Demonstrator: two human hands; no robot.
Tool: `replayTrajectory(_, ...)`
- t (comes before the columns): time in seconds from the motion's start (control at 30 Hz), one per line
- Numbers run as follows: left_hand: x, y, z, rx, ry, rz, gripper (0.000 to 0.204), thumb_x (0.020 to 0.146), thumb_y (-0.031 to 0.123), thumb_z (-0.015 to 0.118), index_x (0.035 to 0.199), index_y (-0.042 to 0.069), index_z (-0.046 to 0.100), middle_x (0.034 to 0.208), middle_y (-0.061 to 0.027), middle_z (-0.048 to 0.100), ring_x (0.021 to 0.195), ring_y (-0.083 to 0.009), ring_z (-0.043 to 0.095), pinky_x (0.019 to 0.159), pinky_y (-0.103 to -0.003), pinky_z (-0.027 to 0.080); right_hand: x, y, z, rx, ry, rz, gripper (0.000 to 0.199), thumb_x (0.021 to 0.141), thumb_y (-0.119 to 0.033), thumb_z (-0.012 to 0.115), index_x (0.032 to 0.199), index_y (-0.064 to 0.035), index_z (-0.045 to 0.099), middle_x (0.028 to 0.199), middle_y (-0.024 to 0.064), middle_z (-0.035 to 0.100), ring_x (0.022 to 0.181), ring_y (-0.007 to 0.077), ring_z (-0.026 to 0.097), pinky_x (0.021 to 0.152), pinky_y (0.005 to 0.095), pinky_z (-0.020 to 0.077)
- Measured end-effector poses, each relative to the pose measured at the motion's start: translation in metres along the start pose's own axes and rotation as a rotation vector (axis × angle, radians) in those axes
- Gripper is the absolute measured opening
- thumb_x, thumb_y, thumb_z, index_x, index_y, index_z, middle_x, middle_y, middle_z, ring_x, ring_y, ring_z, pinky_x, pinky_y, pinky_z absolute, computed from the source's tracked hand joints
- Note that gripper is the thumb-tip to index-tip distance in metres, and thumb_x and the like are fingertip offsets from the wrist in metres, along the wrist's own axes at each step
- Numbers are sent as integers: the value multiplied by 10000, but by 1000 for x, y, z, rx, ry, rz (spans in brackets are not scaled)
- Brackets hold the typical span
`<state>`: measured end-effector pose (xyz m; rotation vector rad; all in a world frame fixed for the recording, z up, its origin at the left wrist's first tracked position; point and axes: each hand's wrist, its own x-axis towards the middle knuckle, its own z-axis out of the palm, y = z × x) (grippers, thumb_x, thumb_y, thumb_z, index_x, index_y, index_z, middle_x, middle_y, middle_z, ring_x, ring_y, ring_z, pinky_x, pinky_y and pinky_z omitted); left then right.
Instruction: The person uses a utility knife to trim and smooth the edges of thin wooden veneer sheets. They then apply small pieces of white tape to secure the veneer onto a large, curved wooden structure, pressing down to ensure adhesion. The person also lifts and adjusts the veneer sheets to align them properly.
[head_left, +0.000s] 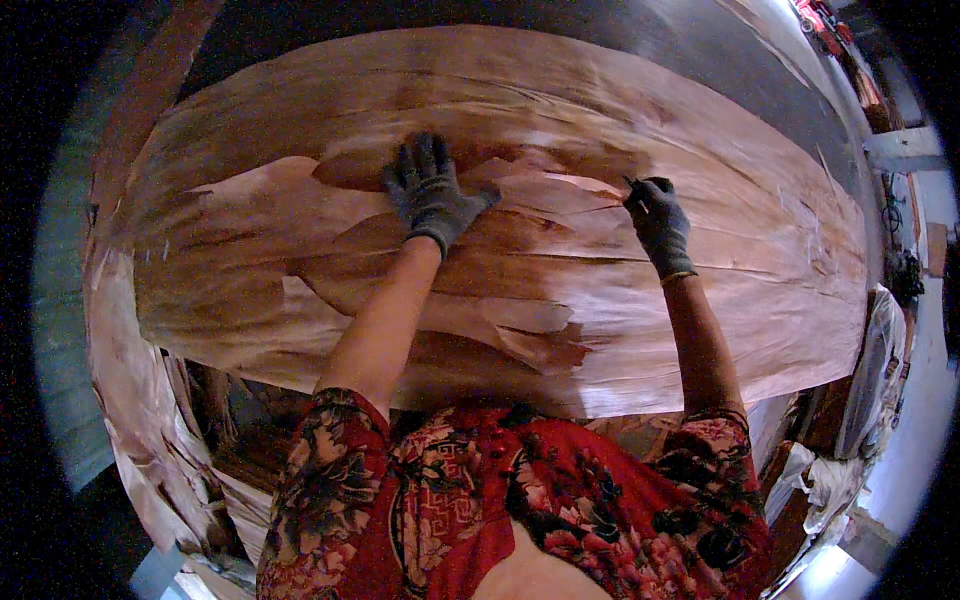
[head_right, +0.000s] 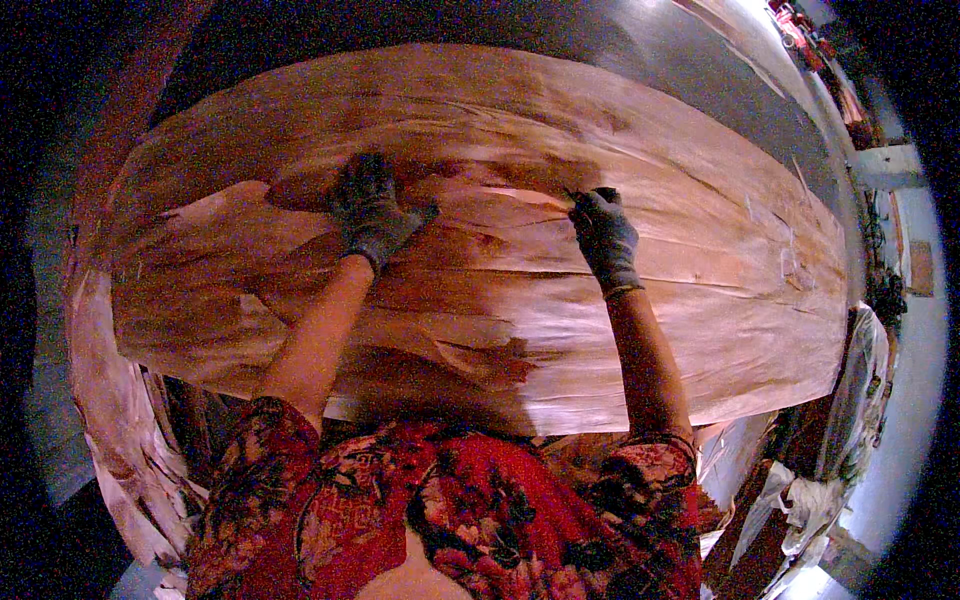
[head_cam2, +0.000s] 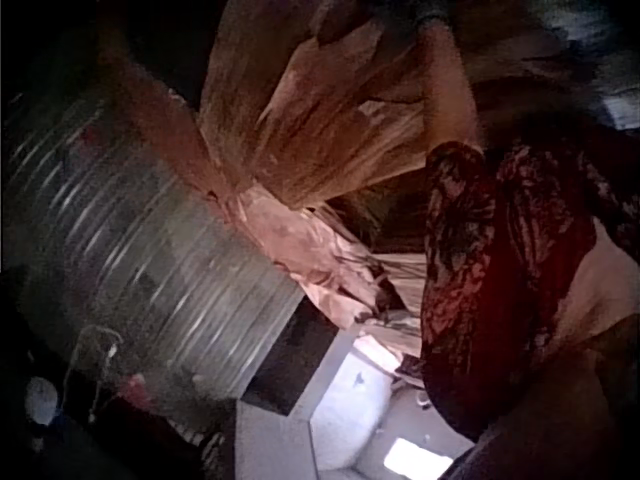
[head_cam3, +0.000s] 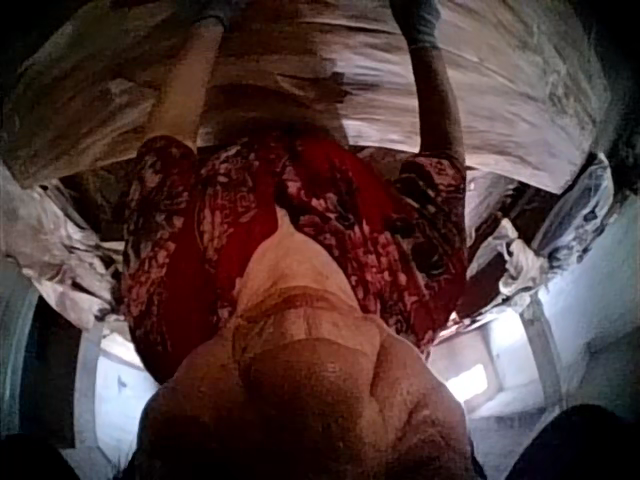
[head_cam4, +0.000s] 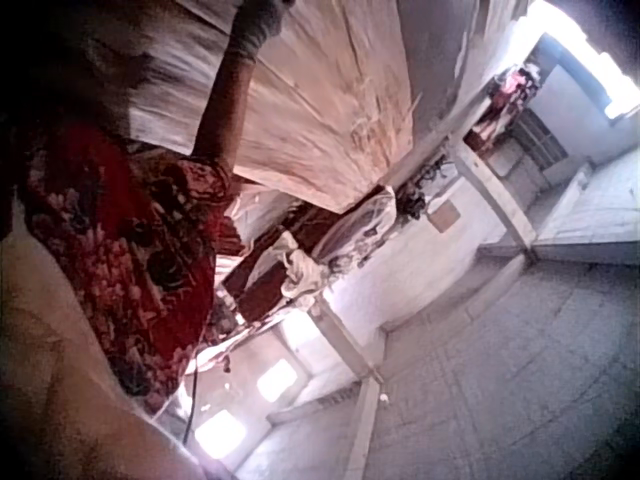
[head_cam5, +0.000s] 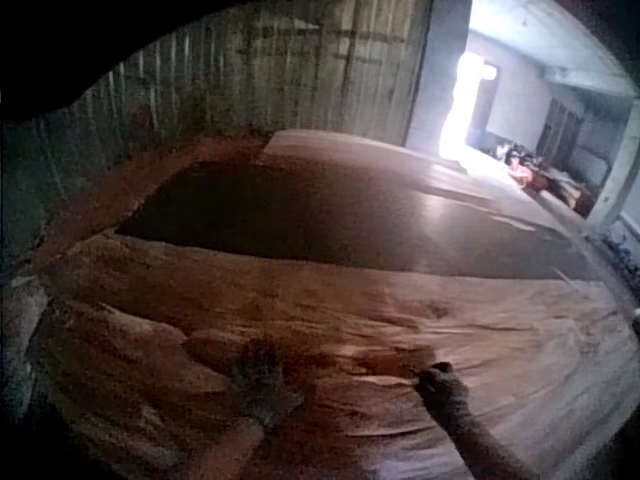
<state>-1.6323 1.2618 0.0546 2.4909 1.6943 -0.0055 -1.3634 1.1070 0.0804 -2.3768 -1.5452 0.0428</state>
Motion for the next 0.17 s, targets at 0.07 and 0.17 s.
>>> replayTrajectory(0.07,0,-1,3,-11,-7,15,1097,636,775,503,1450,118,173,1518,-99,112,1392,-328,61,1079,-565,-8,-3,-4,-16,110,-228,3,212,820,-240,643,976,-99,620,976,65,619,756,265,626,614,373,497)
replayTrajectory(0.17,0,-4,7,-9,9,14,1106,641,788,484,1459,136,128,1517,-115,101,1392,-337,43,1069,-587,-3,-5,-18,-48,340,-649,1,236,851,-270,596,1005,-94,623,1058,56,625,763,243,638,615,384,507)
